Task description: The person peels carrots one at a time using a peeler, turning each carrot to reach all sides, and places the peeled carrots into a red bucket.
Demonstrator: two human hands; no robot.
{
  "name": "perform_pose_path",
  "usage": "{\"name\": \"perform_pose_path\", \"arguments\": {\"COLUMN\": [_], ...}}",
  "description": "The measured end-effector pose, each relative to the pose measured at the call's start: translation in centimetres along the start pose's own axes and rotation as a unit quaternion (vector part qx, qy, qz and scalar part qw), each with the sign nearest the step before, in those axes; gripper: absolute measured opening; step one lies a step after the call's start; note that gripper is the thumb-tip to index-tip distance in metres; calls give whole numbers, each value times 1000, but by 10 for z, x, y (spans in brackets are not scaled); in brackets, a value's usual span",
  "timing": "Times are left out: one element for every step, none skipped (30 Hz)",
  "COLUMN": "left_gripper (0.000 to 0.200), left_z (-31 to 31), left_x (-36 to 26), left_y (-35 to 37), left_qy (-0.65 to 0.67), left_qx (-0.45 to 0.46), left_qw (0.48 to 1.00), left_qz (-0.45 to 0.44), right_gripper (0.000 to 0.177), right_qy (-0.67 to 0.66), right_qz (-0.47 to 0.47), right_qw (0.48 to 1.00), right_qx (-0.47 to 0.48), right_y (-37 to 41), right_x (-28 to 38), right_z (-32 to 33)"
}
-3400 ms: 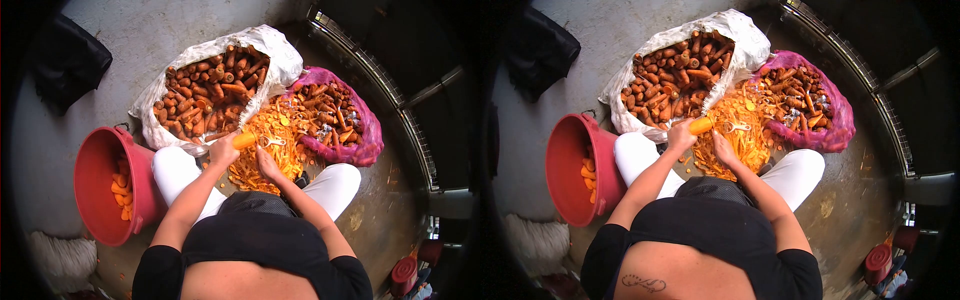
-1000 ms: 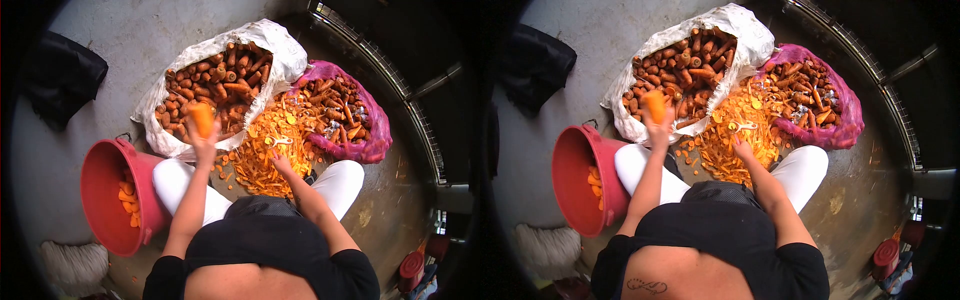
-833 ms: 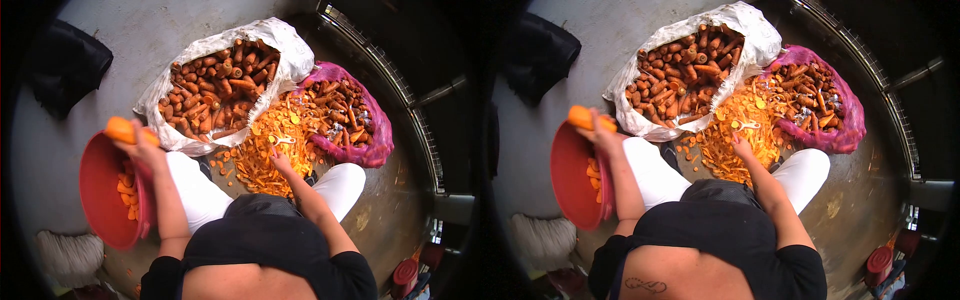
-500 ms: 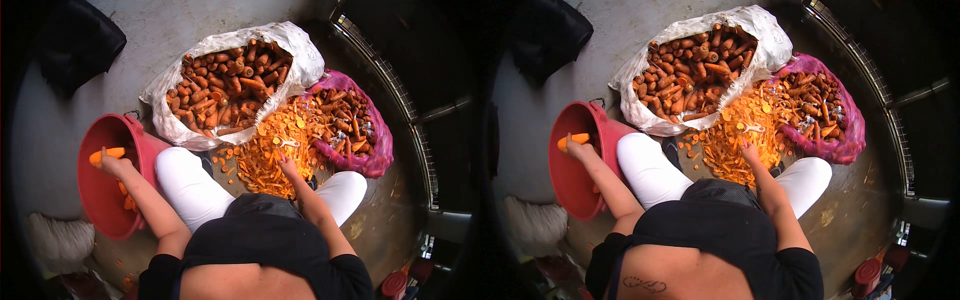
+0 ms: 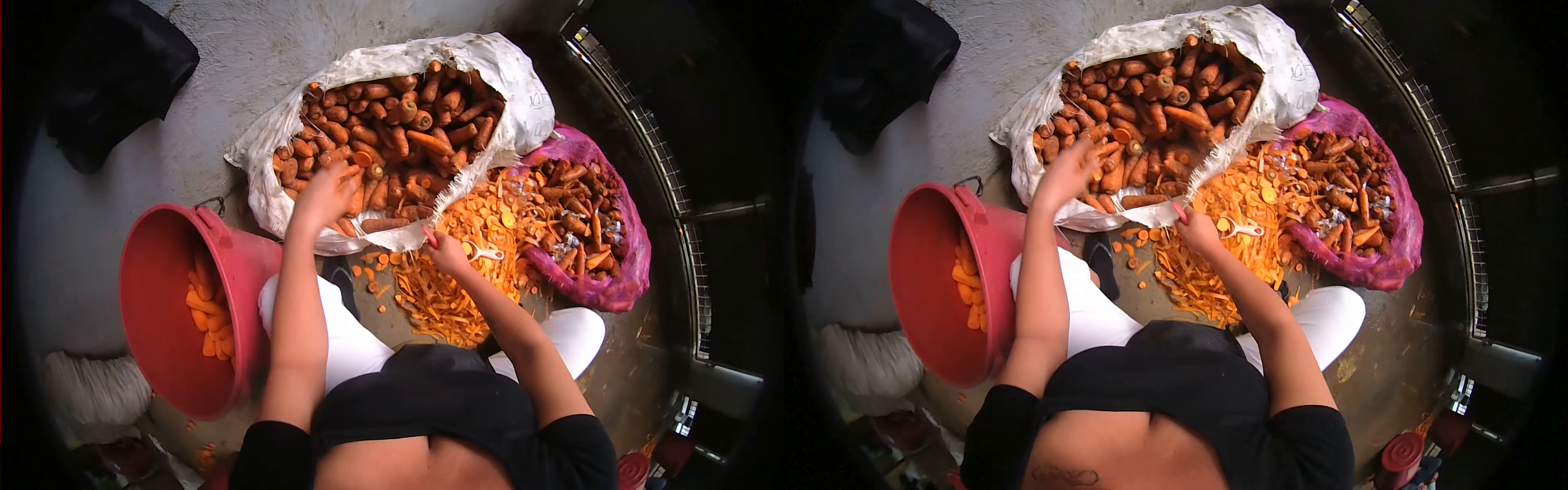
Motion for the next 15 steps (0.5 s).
{"name": "perform_pose_path", "arguments": {"left_gripper": [52, 62, 63, 61, 59, 58, 56, 55, 54, 54, 53, 52, 51, 50, 50], "left_z": [-19, -29, -45, -42, -38, -31, -22, -15, -16, -15, -16, -18, -21, -24, -25], "left_x": [7, 9, 22, 15, 8, 4, -1, -4, 0, 6, 13, 16, 18, 19, 16], "left_y": [8, 15, 14, 8, 7, 2, -5, -10, -12, -12, -12, -12, -13, -14, -16], "left_qy": [-89, -122, -94, -67, -40, -38, -35, -31, -44, -57, -72, -74, -76, -79, -81], "left_qx": [156, 266, 313, 260, 207, 170, 133, 94, 111, 126, 141, 134, 144, 154, 162], "left_qw": [981, 950, 937, 959, 976, 983, 988, 992, 989, 984, 980, 981, 979, 977, 975], "left_qz": [73, 109, 127, 90, 55, 63, 70, 78, 93, 108, 121, 119, 121, 123, 125], "right_gripper": [29, 29, 28, 28, 28, 30, 29, 28, 28, 30, 29, 29, 28, 28, 29], "right_qy": [6, 11, 37, 63, 89, 102, 115, 130, 146, 157, 161, 164, 167, 170, 169], "right_qz": [9, 16, 13, 9, 4, -21, -15, -10, -3, -8, -8, -7, -6, 0, -4], "right_qw": [1000, 1000, 999, 998, 996, 994, 992, 991, 988, 986, 985, 985, 984, 982, 983], "right_qx": [10, 20, 14, 9, 4, 33, 37, 42, 47, 52, 57, 60, 62, 78, 73], "right_y": [-17, -34, -53, -74, -92, -105, -117, -129, -138, -143, -148, -155, -162, -166, -167], "right_x": [10, 19, 20, 17, 13, 11, 8, 5, 3, 3, 5, 2, -1, -3, -2], "right_z": [-1, -4, -12, -24, -37, -47, -59, -70, -81, -86, -90, -99, -109, -120, -124]}}
Point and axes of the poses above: each hand's wrist, its own y-axis away from the middle knuckle, its own z-axis out of the back of the hand, x = y × z, the point moved 7 cm from there along -y, towards the middle knuckle, and after that the axes turned 9 degrees about y, right-handed, at the moved point
